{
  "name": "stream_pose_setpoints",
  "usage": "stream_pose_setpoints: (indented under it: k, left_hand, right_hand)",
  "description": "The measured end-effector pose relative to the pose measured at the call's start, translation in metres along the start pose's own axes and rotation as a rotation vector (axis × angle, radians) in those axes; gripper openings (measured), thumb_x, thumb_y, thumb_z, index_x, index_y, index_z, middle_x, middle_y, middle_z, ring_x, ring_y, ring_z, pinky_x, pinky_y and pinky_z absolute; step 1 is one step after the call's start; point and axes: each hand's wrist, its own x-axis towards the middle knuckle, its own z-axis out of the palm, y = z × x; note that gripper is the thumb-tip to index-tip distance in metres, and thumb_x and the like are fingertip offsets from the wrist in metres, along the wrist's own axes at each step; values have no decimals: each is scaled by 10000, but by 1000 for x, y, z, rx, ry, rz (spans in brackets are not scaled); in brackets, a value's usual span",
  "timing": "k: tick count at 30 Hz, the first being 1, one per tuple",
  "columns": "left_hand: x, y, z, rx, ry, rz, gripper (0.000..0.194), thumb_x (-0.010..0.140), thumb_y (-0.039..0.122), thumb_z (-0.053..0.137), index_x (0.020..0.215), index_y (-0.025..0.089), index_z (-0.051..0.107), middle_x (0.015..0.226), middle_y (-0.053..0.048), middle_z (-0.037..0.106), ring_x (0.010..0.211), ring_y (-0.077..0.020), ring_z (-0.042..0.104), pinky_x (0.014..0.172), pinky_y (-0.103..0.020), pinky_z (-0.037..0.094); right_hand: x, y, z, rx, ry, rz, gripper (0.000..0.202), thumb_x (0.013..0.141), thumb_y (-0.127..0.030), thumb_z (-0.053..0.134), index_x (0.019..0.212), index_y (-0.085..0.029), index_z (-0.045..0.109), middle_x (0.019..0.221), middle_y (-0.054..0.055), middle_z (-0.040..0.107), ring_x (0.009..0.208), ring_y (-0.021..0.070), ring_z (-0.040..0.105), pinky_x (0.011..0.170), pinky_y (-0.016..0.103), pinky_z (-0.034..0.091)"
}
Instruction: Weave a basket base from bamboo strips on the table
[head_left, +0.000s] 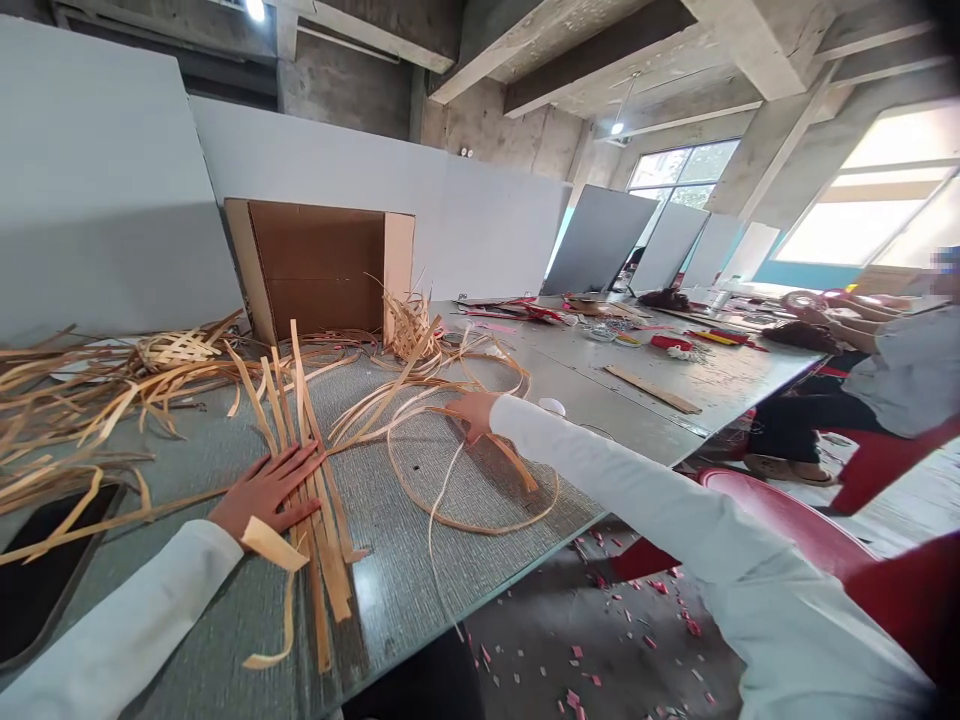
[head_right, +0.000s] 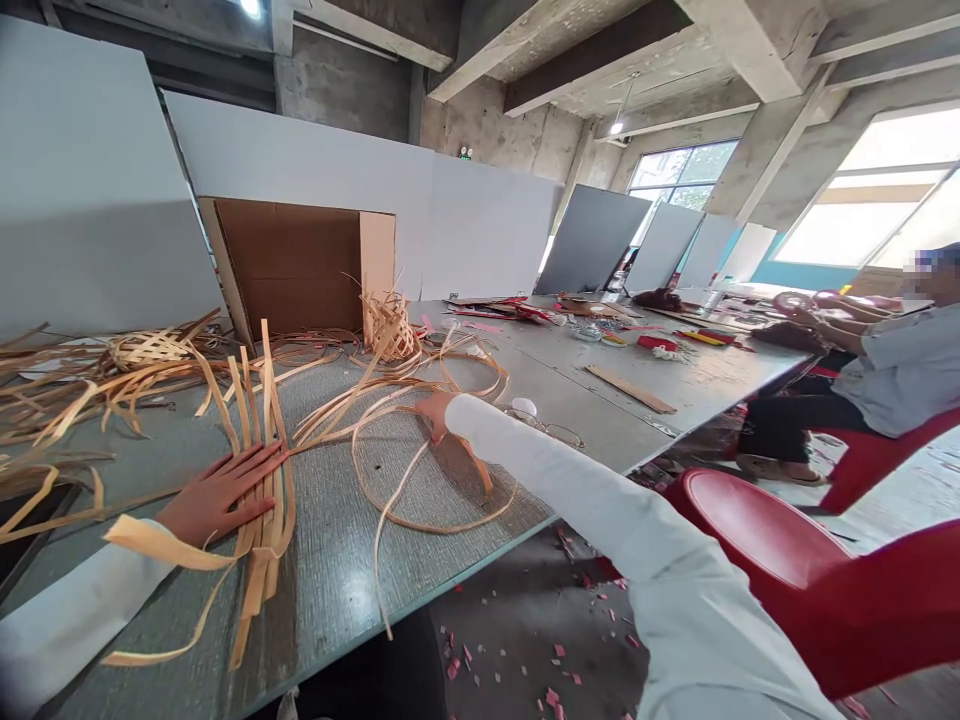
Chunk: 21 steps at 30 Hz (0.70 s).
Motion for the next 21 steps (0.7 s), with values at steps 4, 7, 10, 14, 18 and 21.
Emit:
stream_pose_setpoints:
  k: [4,7,10,14,18,21]
  left_hand:
    - [0,-2,4,-16,50,18,611,854,584,310,1388,312,193,1452,47,167,1330,-231,187,1061,-449,178]
    - [0,-2,4,-21,49,17,597,857,576,314,1386,329,188,1452,54,170,1332,-223,181,1059,-448,182]
    - [-1,-1,2,-23,28,14,605,855,586,304,1388,327,179,1453,56,164,1335,-217,174,1064,-448,168]
    - [-2,-1,2,-31,14,7,632,850,613,273,1395,320,148,1457,58,135,1340,-218,152,1069,-440,150]
    - [-2,-3,3,-36,20,14,642,846,626,259,1397,326,124,1457,63,122,1339,-226,155,1071,-428,144]
    - [0,-2,1,-10,11,17,640,845,622,261,1396,320,139,1456,66,120,1338,-220,158,1071,-416,153]
  right_hand:
    - [15,-5,-6,2,-44,64,477,593,-239,746,1051,-203,618,986,81,641,918,257,586,741,314,452]
    - [17,-5,-9,9,-41,99,267,659,-231,696,917,-166,669,936,86,654,900,250,592,733,300,448]
    - [16,-2,-14,23,-54,112,187,674,-218,681,856,-174,683,872,59,665,852,224,600,723,287,447]
    - [10,12,-25,28,-91,155,161,682,-193,678,839,-158,667,854,42,660,840,198,595,737,300,449]
    - [0,27,-29,33,-141,225,137,731,-217,647,827,-121,625,839,37,640,812,156,585,758,336,454]
    - [-6,32,-27,85,-178,239,120,724,-224,650,786,-124,629,771,31,644,746,141,589,730,301,454]
